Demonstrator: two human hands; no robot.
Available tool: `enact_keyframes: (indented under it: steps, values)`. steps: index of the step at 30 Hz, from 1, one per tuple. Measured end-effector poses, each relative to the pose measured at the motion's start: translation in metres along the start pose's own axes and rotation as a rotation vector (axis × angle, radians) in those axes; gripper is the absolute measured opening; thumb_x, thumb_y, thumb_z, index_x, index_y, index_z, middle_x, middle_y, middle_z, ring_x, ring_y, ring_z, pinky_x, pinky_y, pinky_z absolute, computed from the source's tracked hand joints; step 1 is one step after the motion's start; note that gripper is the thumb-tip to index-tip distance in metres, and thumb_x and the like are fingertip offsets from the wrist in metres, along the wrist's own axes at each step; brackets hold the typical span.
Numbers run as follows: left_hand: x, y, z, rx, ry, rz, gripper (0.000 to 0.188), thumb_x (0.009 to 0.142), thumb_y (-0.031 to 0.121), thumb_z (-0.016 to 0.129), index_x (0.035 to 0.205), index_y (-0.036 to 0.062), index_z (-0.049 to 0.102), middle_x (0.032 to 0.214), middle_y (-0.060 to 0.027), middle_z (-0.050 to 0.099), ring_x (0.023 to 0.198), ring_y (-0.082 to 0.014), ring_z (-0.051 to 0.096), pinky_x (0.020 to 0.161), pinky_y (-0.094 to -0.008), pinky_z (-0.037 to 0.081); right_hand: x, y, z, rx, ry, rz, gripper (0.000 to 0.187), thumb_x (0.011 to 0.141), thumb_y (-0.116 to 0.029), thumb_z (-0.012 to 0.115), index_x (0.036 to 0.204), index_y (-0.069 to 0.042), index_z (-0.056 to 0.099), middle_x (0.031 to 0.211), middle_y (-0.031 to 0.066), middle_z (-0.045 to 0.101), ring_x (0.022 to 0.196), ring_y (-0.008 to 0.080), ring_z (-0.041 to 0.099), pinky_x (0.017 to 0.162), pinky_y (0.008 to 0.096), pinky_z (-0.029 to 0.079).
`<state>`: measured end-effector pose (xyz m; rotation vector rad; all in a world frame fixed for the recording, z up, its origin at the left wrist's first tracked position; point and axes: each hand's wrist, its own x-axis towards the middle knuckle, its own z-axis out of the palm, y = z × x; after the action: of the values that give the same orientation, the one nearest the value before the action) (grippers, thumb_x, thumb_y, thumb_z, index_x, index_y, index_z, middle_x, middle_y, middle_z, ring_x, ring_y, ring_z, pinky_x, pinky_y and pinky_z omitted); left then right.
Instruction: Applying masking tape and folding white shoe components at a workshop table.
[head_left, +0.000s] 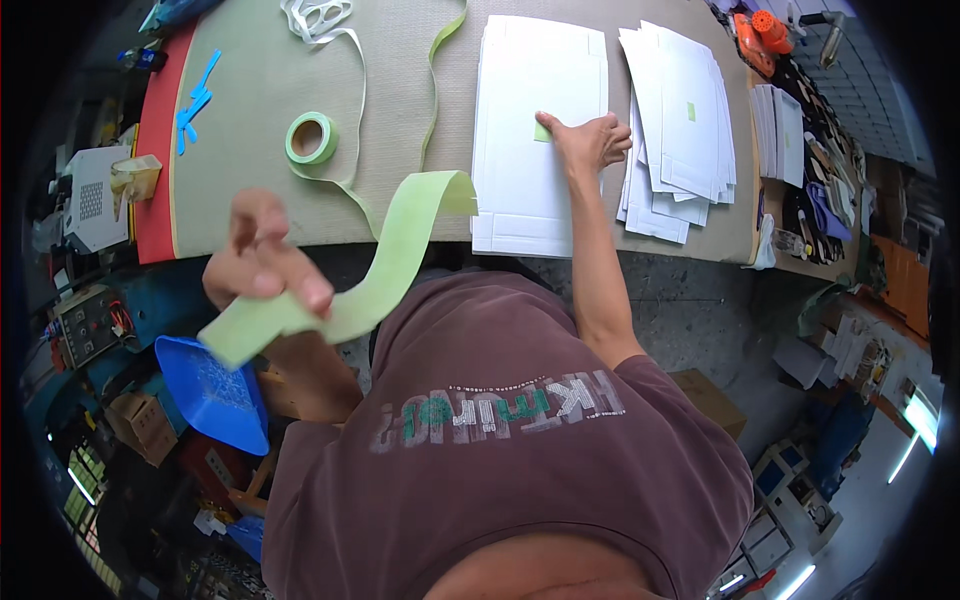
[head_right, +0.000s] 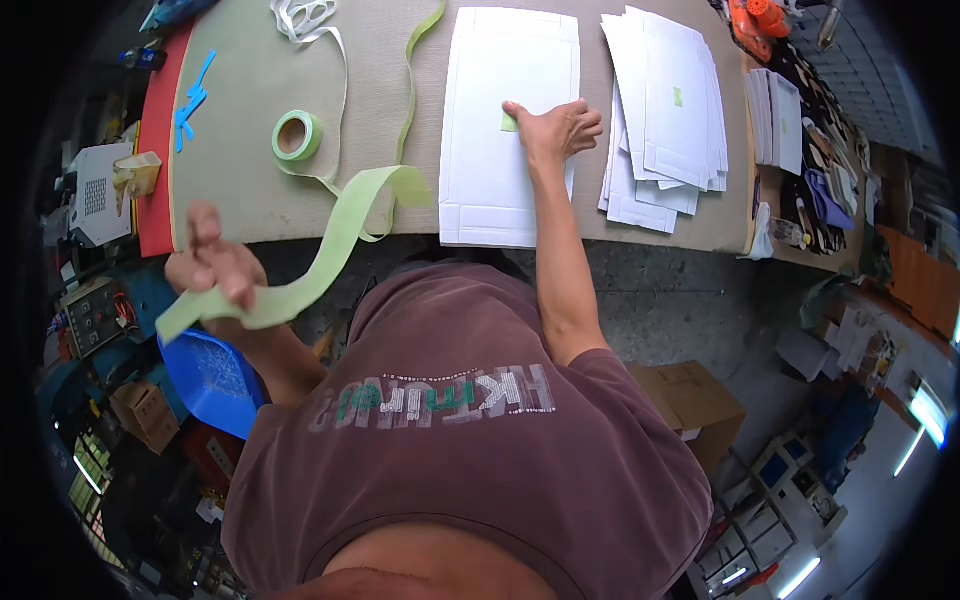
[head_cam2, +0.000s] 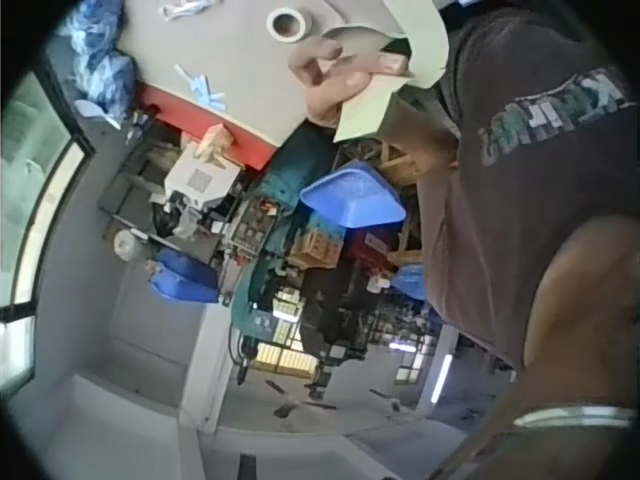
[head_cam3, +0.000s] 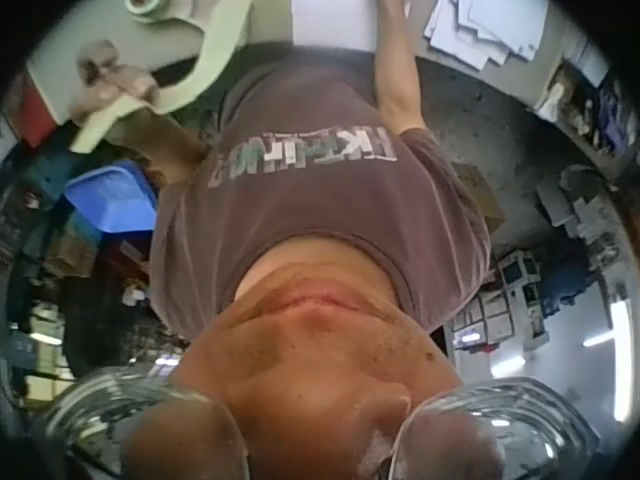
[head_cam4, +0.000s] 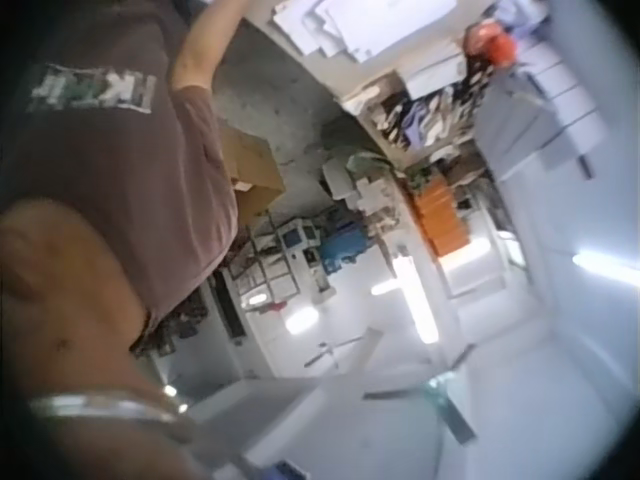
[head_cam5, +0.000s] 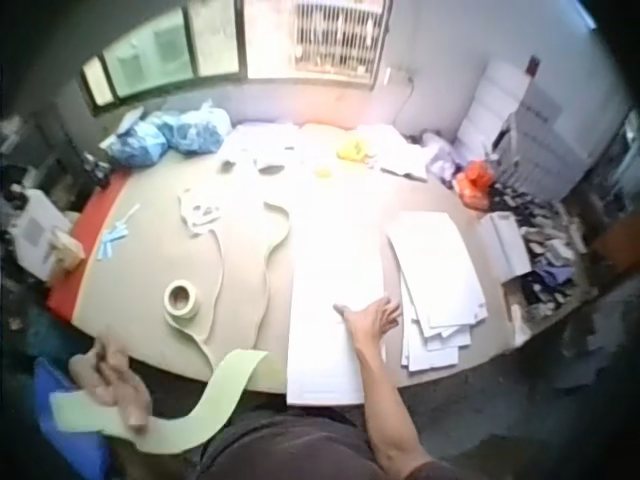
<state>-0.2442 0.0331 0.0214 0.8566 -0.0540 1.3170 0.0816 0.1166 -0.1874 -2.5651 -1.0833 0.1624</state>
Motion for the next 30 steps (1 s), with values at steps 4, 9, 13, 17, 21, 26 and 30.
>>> enact_keyframes:
  steps: [4,9,13,17,21,26,30]
  values:
    - [0.013,0.035,0.035,0.432,0.094,-0.190,0.008,0.090,0.001,0.063,0.097,-0.0017,0.062,0.106,-0.0290,0.064,0.074,-0.0336,0.068,0.067,-0.0296,0.058,0.014,0.017,-0.022,0.372,-0.084,0.093,0.074,0.072,-0.039,0.088,0.117,0.003,0.047,0.098,0.0182,0.060,0.090,0.0313,0.065,0.086,0.0433,0.054]
    - [0.033,-0.021,0.028,1.298,0.180,-0.306,0.011,0.086,-0.001,0.071,0.095,-0.0054,0.071,0.083,-0.0101,0.070,0.061,-0.0114,0.055,0.054,-0.0210,0.043,0.149,0.098,-0.113,0.245,0.115,0.011,0.083,0.076,-0.041,0.085,0.130,0.009,0.047,0.108,0.0222,0.065,0.092,0.0288,0.069,0.085,0.0382,0.057]
    - [0.034,-0.051,0.042,1.511,0.072,-0.336,0.012,0.087,0.002,0.072,0.096,-0.0046,0.073,0.076,-0.0028,0.069,0.060,-0.0064,0.050,0.052,-0.0200,0.039,0.037,-0.001,-0.178,1.034,-0.355,-0.521,0.051,0.092,-0.027,0.072,0.130,0.002,0.057,0.109,0.0128,0.069,0.097,0.0220,0.068,0.087,0.0317,0.056]
    - [0.046,-0.049,0.048,1.216,0.215,-0.517,0.010,0.088,0.003,0.071,0.096,-0.0035,0.073,0.077,-0.0027,0.069,0.060,-0.0058,0.051,0.053,-0.0190,0.040,-0.101,-0.051,-0.203,1.065,-0.353,-1.004,0.015,0.079,0.003,0.074,0.093,-0.002,0.070,0.098,0.0101,0.072,0.093,0.0204,0.065,0.084,0.0335,0.052]
    - [0.040,-0.033,0.022,1.205,0.618,-0.250,0.019,0.090,0.003,0.070,0.108,-0.0033,0.069,0.090,-0.0064,0.070,0.066,-0.0065,0.058,0.061,-0.0166,0.046,-0.096,-0.055,-0.217,1.414,0.175,-1.061,0.008,0.083,-0.014,0.077,0.085,-0.009,0.071,0.098,0.0057,0.072,0.111,0.0201,0.061,0.091,0.0316,0.048]
    - [0.012,0.024,0.006,0.817,0.279,0.141,0.055,0.085,-0.009,0.066,0.136,-0.0058,0.046,0.127,-0.0192,0.056,0.086,-0.0146,0.068,0.076,-0.0260,0.060,-0.022,0.007,-0.006,0.709,-0.039,-0.401,0.029,0.086,-0.029,0.076,0.097,-0.004,0.068,0.107,0.0119,0.067,0.107,0.0296,0.059,0.097,0.0386,0.046]
    - [-0.006,0.046,-0.009,0.215,0.091,0.122,0.046,0.083,-0.009,0.069,0.126,-0.0054,0.052,0.138,-0.0205,0.044,0.098,-0.0224,0.068,0.080,-0.0287,0.062,-0.028,0.010,0.018,-0.083,0.336,-0.245,0.057,0.079,-0.032,0.084,0.116,0.000,0.054,0.109,0.0181,0.062,0.108,0.0329,0.058,0.099,0.0409,0.044]
